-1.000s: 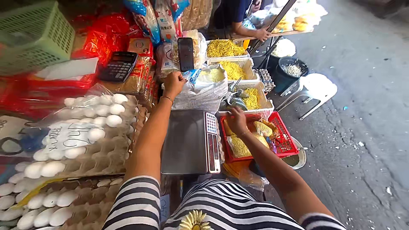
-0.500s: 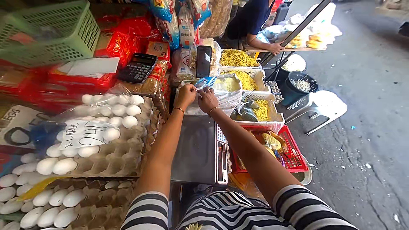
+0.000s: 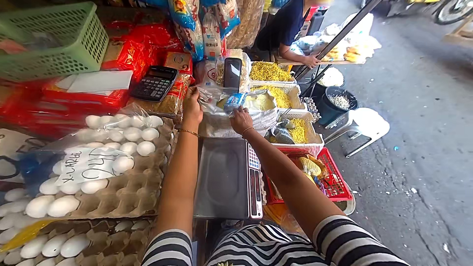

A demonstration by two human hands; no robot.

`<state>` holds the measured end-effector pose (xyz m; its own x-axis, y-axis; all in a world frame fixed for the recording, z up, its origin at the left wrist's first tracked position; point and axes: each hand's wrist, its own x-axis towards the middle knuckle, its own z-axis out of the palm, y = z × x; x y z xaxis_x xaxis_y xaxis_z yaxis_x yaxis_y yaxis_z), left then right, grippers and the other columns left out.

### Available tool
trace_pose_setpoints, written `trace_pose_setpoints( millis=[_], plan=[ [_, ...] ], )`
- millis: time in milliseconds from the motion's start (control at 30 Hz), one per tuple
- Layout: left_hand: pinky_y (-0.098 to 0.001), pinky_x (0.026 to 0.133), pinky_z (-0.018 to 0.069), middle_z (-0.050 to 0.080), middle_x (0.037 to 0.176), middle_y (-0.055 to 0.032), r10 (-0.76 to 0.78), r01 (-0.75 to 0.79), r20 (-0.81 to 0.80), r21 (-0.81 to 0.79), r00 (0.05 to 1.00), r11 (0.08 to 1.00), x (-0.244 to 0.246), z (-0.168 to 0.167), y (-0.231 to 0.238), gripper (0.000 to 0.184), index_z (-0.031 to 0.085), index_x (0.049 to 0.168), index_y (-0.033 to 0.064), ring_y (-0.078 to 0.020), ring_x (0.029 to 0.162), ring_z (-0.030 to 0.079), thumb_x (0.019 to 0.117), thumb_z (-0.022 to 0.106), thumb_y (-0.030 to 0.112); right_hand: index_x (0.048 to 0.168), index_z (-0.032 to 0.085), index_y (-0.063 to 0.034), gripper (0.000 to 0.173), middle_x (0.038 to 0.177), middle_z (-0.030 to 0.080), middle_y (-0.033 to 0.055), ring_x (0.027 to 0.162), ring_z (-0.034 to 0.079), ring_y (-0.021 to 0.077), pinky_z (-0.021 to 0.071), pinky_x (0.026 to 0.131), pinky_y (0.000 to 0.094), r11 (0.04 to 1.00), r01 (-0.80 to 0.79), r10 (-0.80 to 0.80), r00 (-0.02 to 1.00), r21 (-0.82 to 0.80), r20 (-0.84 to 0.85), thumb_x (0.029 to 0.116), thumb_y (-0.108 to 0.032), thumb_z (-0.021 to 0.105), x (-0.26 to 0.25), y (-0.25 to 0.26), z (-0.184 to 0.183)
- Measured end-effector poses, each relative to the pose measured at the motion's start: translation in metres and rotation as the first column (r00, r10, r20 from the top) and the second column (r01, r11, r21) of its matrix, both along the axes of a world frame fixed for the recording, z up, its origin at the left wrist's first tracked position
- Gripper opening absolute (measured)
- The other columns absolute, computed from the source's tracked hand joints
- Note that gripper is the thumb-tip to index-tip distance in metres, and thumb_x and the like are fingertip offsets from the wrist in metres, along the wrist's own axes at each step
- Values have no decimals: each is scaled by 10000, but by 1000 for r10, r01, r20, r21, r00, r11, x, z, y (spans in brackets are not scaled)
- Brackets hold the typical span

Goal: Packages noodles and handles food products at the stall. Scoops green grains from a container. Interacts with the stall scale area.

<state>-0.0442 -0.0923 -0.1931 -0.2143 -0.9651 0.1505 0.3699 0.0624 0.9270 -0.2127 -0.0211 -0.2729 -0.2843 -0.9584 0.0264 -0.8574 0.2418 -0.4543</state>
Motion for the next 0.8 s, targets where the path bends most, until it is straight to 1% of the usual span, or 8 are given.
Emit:
trace_pose_setpoints(
  millis=[67,100,200,333,500,600,700,800],
  plan=[
    [-224,576,410,460,791,34,69,-50,245,-82,967,995,0,4,-9,164,543,1124,97,-51,621,439,1096,426,208,1410,567,3,447,1498,467,285,1376,456,468,463,1010,622,1000,-3,3,1000,-7,2,1035,-234,504,0,0,0],
    [-265,618,422,498,857,-28,80,-22,412,-142,908,990,0,2,-13,245,566,1192,43,-96,679,467,1091,438,226,1404,570,5,441,1491,469,288,1373,459,471,463,1014,625,1000,-3,3,1000,-9,14,1039,-234,506,0,0,1],
    [-542,1009,479,631,1247,-268,24,222,816,-185,578,957,-15,-16,-20,402,585,1300,-50,-368,1148,621,1026,600,243,1364,594,26,412,1437,510,308,1350,483,480,452,1040,630,999,4,-2,998,-41,61,1037,-213,518,-1,1,4],
    [-633,1058,433,627,1277,-302,76,408,960,-185,269,894,-52,-40,-10,411,627,1295,-45,-457,1241,583,976,673,211,1331,624,29,360,1372,569,308,1287,557,458,460,1064,609,987,68,-34,974,-144,225,1020,-139,556,1,8,10],
    [-664,992,458,656,1167,-316,144,466,937,-287,319,837,-74,-31,5,250,649,1192,-73,-488,1139,623,1031,570,101,1321,626,55,337,1260,655,283,1198,627,392,473,1058,543,933,235,-4,766,-274,642,1056,-115,506,-6,9,29],
    [-667,997,446,661,1158,-303,92,567,957,-239,275,788,-71,-9,11,249,645,1200,-63,-475,1139,624,1037,549,99,1201,623,108,333,1101,643,230,1002,604,260,498,927,419,880,398,85,402,-258,912,1082,-87,380,-8,7,34],
    [-633,1009,459,682,1151,-269,-7,614,934,-230,358,755,-63,8,29,244,664,1202,-50,-423,1131,644,1015,590,87,1064,575,32,357,887,558,101,792,547,165,492,755,351,886,426,116,183,-185,976,1105,-219,324,-6,9,50],
    [-611,1020,463,686,1148,-269,-8,566,899,-270,439,779,-54,9,36,271,656,1219,-60,-406,1129,651,1011,604,105,1254,570,59,591,1067,617,178,941,583,214,494,861,387,949,267,121,189,-170,974,1127,-423,251,-4,4,61]
  ],
)
